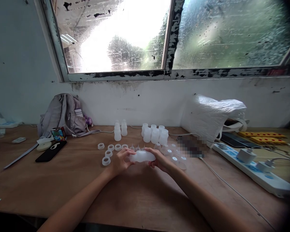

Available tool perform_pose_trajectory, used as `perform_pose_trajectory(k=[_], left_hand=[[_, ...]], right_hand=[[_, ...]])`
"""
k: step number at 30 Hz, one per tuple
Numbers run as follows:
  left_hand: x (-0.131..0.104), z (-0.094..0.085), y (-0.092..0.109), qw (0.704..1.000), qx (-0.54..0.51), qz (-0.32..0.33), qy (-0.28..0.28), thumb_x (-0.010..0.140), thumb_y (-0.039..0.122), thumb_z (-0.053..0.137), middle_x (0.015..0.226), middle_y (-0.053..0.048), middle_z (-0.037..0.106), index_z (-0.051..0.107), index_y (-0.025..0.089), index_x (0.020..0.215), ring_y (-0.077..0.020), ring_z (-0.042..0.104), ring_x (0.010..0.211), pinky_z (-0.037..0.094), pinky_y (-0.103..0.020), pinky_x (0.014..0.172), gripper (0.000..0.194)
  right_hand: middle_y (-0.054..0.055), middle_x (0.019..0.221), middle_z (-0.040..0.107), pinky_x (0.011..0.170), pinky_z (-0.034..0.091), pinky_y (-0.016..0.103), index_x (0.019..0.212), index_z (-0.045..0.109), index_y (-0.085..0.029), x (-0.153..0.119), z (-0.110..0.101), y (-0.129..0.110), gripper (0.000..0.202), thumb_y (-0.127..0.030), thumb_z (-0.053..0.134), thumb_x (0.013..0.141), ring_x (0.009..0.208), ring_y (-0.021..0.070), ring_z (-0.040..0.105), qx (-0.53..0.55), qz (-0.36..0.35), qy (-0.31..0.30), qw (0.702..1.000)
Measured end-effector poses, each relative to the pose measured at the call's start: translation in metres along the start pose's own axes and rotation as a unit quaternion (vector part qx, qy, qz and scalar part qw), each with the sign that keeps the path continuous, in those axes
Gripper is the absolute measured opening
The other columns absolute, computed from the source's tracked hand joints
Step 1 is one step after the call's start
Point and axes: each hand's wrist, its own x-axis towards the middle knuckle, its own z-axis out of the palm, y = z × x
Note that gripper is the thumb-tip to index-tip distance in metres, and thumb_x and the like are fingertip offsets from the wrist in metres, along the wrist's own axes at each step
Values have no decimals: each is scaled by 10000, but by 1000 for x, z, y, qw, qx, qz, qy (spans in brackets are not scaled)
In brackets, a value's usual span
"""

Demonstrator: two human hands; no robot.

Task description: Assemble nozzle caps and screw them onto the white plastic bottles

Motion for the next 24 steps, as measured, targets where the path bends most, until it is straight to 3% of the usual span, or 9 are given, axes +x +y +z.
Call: perform_pose_trajectory(k=[4, 8, 11, 16, 19, 24], left_hand=[[0, 2, 5, 998, 37, 39, 22, 691, 186, 578, 989, -53, 522, 572, 224, 929, -180, 489, 949, 420, -334, 822, 241], [4, 1, 8, 998, -31, -30, 37, 639, 250, 639, 1015, -57, 507, 535, 212, 962, -197, 471, 983, 470, -277, 716, 342], [5, 2, 7, 990, -109, -77, 43, 599, 256, 675, 1028, -59, 507, 503, 213, 1013, -181, 500, 939, 459, -284, 755, 450], [7, 4, 5, 946, -276, -149, 85, 533, 228, 721, 995, -66, 534, 353, 217, 1151, -174, 542, 874, 461, -292, 744, 720], [8, 5, 8, 926, -324, -172, 95, 576, 258, 696, 963, -67, 558, 389, 188, 1127, -184, 537, 895, 445, -278, 749, 635], [6, 12, 19, 908, -370, -184, 71, 659, 293, 629, 997, -99, 559, 511, 134, 1008, -212, 510, 948, 412, -272, 771, 402]], right_hand=[[4, 594, 531, 305, 388, 157, 856, 513, -149, 1, 4, 4, 318, -427, 531, 702, 374, 62, 459, 59, 1, -1, 998], [18, 639, 543, 360, 423, 158, 887, 508, -136, 1, 7, 5, 314, -404, 518, 724, 426, 64, 483, 119, 0, -36, 992], [37, 711, 558, 403, 445, 175, 902, 517, -139, -1, 6, 3, 306, -388, 527, 725, 503, 85, 523, 104, -13, -56, 993], [62, 787, 559, 451, 443, 203, 921, 533, -135, -5, 6, -1, 334, -387, 562, 703, 610, 123, 549, 45, -19, -96, 994], [54, 821, 565, 527, 440, 216, 941, 538, -141, -7, 13, 1, 347, -358, 602, 677, 674, 130, 547, 0, -23, -112, 993], [29, 875, 577, 701, 424, 259, 958, 547, -147, -14, 38, 9, 412, -251, 687, 584, 826, 158, 524, -64, -109, -125, 984]])
